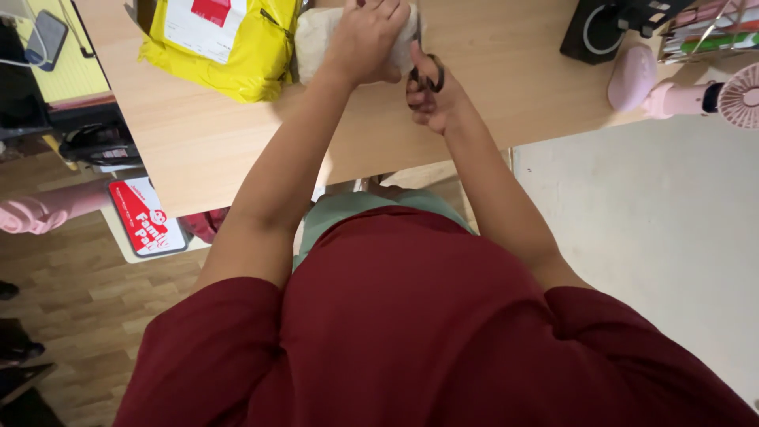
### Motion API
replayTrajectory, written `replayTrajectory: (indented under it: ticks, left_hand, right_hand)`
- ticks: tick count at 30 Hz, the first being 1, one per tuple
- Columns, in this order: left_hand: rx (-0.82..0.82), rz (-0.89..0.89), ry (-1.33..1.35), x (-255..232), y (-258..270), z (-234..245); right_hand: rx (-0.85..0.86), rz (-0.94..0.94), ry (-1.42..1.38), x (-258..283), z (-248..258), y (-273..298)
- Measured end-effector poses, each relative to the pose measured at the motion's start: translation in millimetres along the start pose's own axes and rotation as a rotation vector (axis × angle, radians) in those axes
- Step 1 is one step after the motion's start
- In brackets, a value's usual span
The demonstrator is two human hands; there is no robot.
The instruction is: Unpacking a small package with scissors and organizing various items such as a laptop, phone, and desk accessories.
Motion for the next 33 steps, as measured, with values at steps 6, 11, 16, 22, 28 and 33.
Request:
replayTrajectory:
  ticks: [6,11,16,22,28,33]
  left_hand:
    - [-0.068,-0.061,-0.089,0.3,5.6,0.7]
    - [0.086,-0.256,-0.121,14.3,15.6,19.9]
    - [-0.045,-0.189,-0.087,-6.8,29.6,16.9]
    - [-0.157,0.079,-0.003,-44.9,23.4,5.2]
    - [-0.152,0.118,-0.026,-44.1,23.6,6.4]
    - [-0.213,0.153,-0.182,-52.6,18.2,-13.2]
  right_hand:
    - [0.04,0.024,0.059,-26.1,47.8,-6.0]
    - [0.43,0.108,-0.132,-57.6,55.3,16.6]
    - [0.376,0.028,-0.126,-53.6,44.2,32.7]
    - [0.359,-0.061,-0.166,-49.4,32.2,47.4]
    - [0.517,-0.092,-0.22,-52.9,41.4,56.3]
    - [0.431,-0.052,-0.216,-61.7,33.4,59.4]
Point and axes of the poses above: each hand's wrist, its own y-axis away from the middle knuckle, its own z-axis out of the back of the hand, x = y × z, the point moved 2 cm from there along -y, towards the middle knuckle, and after that the axes turned 15 degrees about x, right-handed, at the moved point
